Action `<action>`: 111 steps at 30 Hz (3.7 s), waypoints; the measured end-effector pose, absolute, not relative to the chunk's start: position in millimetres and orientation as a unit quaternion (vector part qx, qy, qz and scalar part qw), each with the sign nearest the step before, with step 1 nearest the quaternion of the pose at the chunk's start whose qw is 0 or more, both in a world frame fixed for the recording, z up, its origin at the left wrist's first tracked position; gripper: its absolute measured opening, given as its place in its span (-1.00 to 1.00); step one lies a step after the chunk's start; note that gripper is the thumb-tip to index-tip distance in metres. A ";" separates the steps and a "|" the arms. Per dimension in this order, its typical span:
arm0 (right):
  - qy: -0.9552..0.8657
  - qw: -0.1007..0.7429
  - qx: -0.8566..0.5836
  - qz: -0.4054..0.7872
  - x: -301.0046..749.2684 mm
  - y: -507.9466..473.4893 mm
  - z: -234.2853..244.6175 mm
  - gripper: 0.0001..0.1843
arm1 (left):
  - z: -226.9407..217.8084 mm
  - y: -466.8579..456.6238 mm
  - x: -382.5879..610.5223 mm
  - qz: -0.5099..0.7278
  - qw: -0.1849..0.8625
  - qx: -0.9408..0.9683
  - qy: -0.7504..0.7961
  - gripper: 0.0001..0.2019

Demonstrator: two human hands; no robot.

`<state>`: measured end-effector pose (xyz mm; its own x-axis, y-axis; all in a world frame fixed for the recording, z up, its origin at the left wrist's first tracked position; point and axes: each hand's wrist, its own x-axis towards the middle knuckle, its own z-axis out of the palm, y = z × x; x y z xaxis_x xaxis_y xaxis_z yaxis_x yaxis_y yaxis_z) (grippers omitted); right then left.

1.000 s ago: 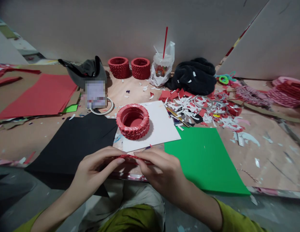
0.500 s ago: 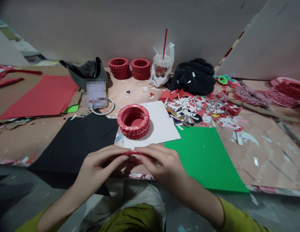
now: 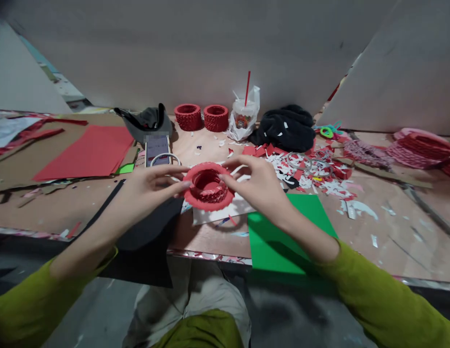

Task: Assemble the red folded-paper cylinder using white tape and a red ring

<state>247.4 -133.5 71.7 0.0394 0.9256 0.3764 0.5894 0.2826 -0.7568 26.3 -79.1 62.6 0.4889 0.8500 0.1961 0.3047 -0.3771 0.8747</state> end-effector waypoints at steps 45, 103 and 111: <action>-0.709 0.299 -0.631 0.099 244.4 -60.7 48.6 -0.93 | 67.7 -30.0 66.8 0.106 0.101 0.869 0.473 -0.80; -0.879 0.176 -0.371 0.244 278.4 -62.2 50.9 -0.86 | 47.4 -3.8 22.9 0.088 0.337 0.918 0.188 -0.83; -0.840 0.315 -0.366 0.248 286.1 -77.8 44.6 -0.59 | 51.5 -8.1 12.9 0.178 0.396 0.879 0.199 -0.46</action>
<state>286.1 -77.8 44.6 -0.5331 0.7711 0.3480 0.4581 0.6090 -0.6475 12.9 -8.1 51.5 0.8578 0.4901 0.1551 0.2088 -0.6080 0.7660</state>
